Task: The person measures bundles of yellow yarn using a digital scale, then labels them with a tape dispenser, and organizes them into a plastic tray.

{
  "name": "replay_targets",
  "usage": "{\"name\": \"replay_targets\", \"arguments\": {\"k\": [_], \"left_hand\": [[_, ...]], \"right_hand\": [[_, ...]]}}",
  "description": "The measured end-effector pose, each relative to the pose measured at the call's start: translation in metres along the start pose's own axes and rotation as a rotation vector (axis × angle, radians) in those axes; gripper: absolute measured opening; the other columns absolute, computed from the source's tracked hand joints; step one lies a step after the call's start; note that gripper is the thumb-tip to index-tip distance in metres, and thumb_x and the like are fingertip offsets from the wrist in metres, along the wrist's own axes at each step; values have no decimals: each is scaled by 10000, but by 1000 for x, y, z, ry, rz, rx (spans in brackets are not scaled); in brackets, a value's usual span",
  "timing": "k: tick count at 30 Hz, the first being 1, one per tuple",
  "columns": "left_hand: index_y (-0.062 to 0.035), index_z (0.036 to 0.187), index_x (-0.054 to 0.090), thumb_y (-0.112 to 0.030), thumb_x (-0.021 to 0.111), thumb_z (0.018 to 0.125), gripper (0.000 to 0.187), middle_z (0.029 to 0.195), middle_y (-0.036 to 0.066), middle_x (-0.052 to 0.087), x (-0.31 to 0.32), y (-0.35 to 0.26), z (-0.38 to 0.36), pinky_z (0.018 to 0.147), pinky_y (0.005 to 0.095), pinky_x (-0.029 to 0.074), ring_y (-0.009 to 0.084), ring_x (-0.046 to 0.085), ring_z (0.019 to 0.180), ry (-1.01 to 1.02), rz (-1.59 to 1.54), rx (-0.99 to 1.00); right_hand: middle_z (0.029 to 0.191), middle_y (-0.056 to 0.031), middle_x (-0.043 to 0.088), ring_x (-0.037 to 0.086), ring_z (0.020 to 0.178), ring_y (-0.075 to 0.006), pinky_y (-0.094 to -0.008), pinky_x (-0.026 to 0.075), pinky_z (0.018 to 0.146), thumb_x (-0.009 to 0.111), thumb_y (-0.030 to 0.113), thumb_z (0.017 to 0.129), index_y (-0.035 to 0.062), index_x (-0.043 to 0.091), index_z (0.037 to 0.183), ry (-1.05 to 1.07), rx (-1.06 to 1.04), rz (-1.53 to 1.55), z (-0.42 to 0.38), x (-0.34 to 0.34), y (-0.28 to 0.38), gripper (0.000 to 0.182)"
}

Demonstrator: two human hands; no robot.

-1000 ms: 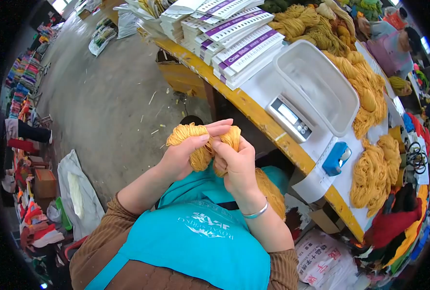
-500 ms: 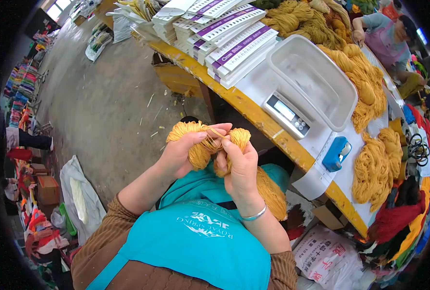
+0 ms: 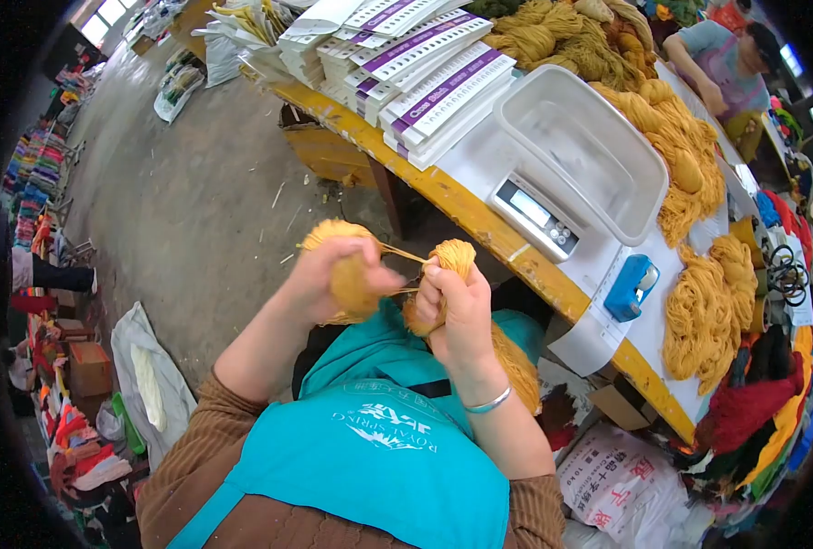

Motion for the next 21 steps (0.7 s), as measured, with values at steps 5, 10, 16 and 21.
{"name": "replay_targets", "arguments": {"k": [5,10,16,21], "left_hand": [[-111,923,500,-239,513,990,145,530,-61,351,-64,-118,-68,403,224,364,57,374,408,226,-405,473],[-126,716,497,-144,509,961,246,489,-75,324,-211,-235,-256,452,201,316,43,310,407,-93,-258,959],[-103,747,565,-128,522,949,208,560,-68,467,-267,-251,-427,612,237,389,58,402,498,-246,-196,1285],[-124,1534,246,-155,646,913,740,794,-14,597,-138,-190,-288,553,237,485,49,541,578,229,4,935]], "right_hand": [[676,55,479,432,565,-50,-230,337,489,602,102,892,45,543,883,28,69,-654,11,-26,50,83],[713,-93,586,565,695,-166,-327,455,642,600,100,839,-34,581,916,-50,-258,-1473,10,-64,110,156],[691,-91,588,578,662,-173,-325,460,625,588,68,830,-20,587,897,-105,-302,-1468,0,-68,114,110],[658,20,529,501,565,-70,-229,418,535,559,54,892,7,558,970,118,-41,-726,13,-37,74,92]]}}
Point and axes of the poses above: each hand's wrist, its own z-axis towards the middle knuckle, its own x-axis out of the palm, y = z × x, the point moved 8 cm from there along z, towards the middle knuckle
